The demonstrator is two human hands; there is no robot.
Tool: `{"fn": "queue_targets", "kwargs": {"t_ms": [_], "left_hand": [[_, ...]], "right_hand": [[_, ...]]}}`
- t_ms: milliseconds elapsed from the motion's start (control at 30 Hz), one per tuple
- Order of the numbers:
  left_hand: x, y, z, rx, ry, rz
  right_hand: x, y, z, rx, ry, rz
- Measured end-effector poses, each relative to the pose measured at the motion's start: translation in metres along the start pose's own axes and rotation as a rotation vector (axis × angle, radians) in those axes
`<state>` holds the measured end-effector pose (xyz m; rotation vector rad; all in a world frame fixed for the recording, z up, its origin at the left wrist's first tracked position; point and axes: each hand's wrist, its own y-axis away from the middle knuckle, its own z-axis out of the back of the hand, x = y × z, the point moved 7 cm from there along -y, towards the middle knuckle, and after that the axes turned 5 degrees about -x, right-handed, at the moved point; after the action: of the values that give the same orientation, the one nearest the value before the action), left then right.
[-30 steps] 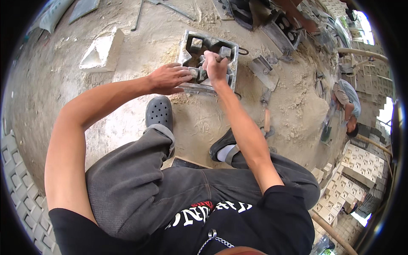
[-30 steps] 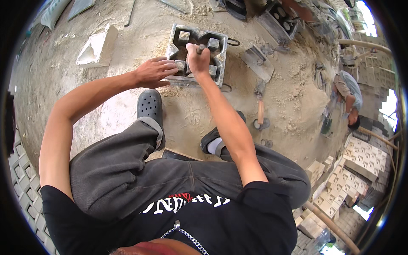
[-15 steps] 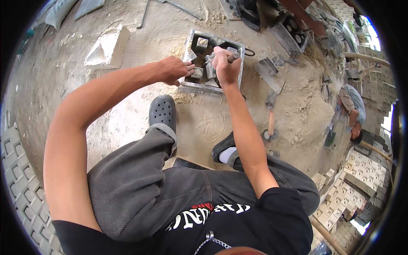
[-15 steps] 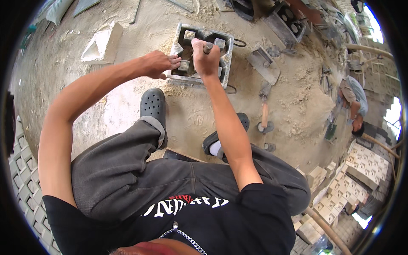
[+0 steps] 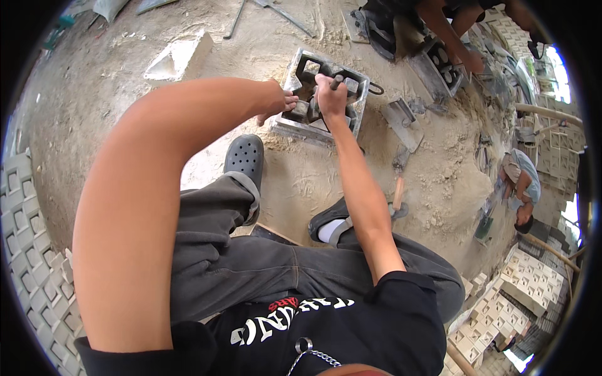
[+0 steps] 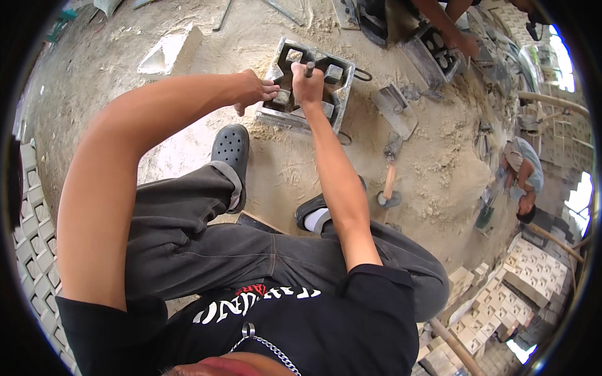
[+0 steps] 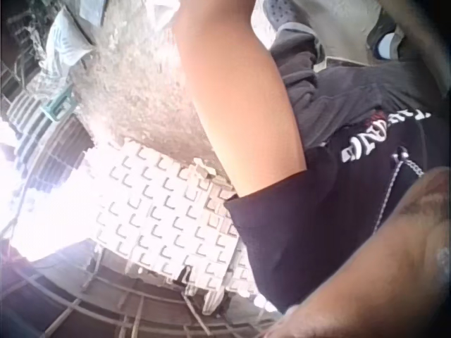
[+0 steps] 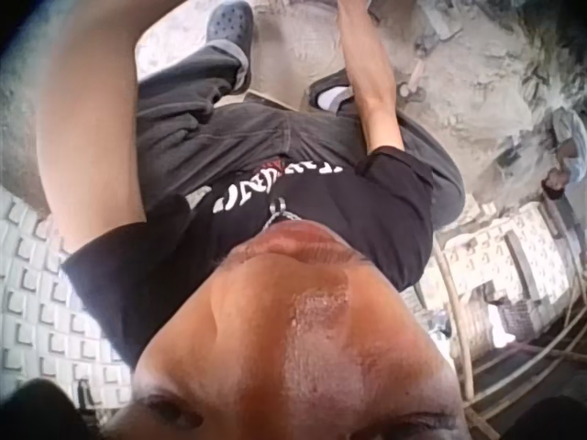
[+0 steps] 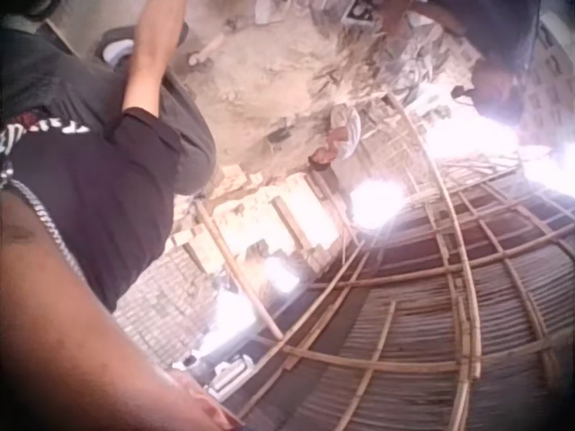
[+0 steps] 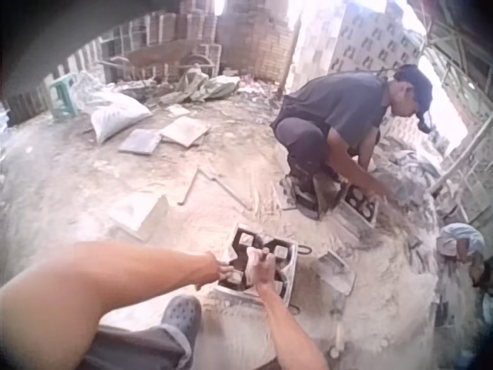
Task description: The person casts a decorative concrete block by filling a star-shaped mold with a sand and cement mixture, using a trowel to scoop material from a pile and a brush to clean the edges.
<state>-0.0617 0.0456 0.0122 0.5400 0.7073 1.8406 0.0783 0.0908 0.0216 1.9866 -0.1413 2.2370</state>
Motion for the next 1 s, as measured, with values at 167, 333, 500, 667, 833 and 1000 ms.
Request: {"fn": "queue_targets", "kwargs": {"t_ms": [167,333,500,667,833,1000], "left_hand": [[-0.008,0.009,0.006,0.259,0.016,0.054],[-0.002,0.036,0.05,0.161,0.027,0.101],[0.009,0.052,0.028,0.151,0.085,0.211],[-0.016,0.043,0.009,-0.09,0.177,0.271],[-0.032,0.044,-0.011,-0.004,0.208,0.254],[-0.02,0.036,0.014,0.062,0.23,0.186]], "right_hand": [[0.063,0.025,0.001,-0.068,-0.164,0.011],[-0.008,0.02,0.006,-0.079,0.035,0.04],[0.058,0.037,0.015,-0.184,-0.206,-0.018],[-0.021,0.028,0.004,-0.213,0.041,-0.038],[0.036,0.044,0.01,-0.173,-0.163,-0.112],[-0.018,0.038,0.015,-0.11,-0.04,0.039]]}}
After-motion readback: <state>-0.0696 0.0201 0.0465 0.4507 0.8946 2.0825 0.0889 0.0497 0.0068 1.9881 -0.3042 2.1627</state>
